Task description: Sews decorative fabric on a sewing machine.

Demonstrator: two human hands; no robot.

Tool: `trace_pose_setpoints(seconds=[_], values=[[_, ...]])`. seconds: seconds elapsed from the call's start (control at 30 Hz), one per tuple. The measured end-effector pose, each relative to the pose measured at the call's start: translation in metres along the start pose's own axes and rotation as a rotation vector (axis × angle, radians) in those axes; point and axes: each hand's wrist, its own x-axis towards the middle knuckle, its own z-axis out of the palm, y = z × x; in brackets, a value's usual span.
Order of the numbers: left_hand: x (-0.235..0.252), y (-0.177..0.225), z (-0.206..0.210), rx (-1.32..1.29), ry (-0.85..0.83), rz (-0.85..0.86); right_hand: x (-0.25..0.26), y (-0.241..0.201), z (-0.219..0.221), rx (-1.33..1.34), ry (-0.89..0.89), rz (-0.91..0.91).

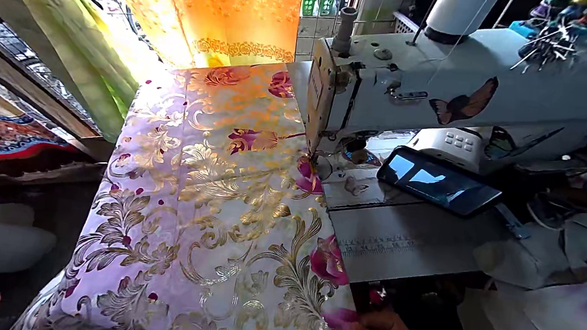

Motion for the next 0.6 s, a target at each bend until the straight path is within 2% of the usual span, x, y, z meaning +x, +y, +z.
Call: trace_pose_setpoints(seconds=[0.03, 0.1, 0.13, 0.17, 0.27, 0.33, 0.47, 0.6], values=[[-0.002, 0.012, -0.006, -0.021, 0.010, 0.191, 0.001, 0.001, 0.000, 0.012, 0.004, 0.005], [0.003, 0.037, -0.002, -0.095, 0.025, 0.695, 0.006, 0.003, 0.001, 0.030, 0.011, 0.001], [-0.004, 0.061, 0.006, -0.106, 0.037, 0.889, 0.008, 0.004, 0.003, 0.046, 0.013, -0.010], [-0.016, 0.087, 0.017, -0.093, 0.046, 1.014, 0.011, 0.003, 0.005, 0.070, 0.013, -0.009], [-0.059, 0.151, 0.044, 0.012, -0.012, 1.130, 0.021, -0.007, 0.014, 0.137, -0.029, 0.022], [-0.063, 0.168, 0.060, 0.099, -0.008, 1.145, 0.024, -0.011, 0.016, 0.146, -0.102, 0.050], [-0.048, 0.171, 0.081, 0.183, 0.086, 1.161, 0.020, -0.017, 0.008, 0.225, -0.339, 0.018], [-0.044, 0.167, 0.084, 0.175, 0.113, 1.163, 0.014, -0.010, -0.002, 0.057, -0.204, 0.191]])
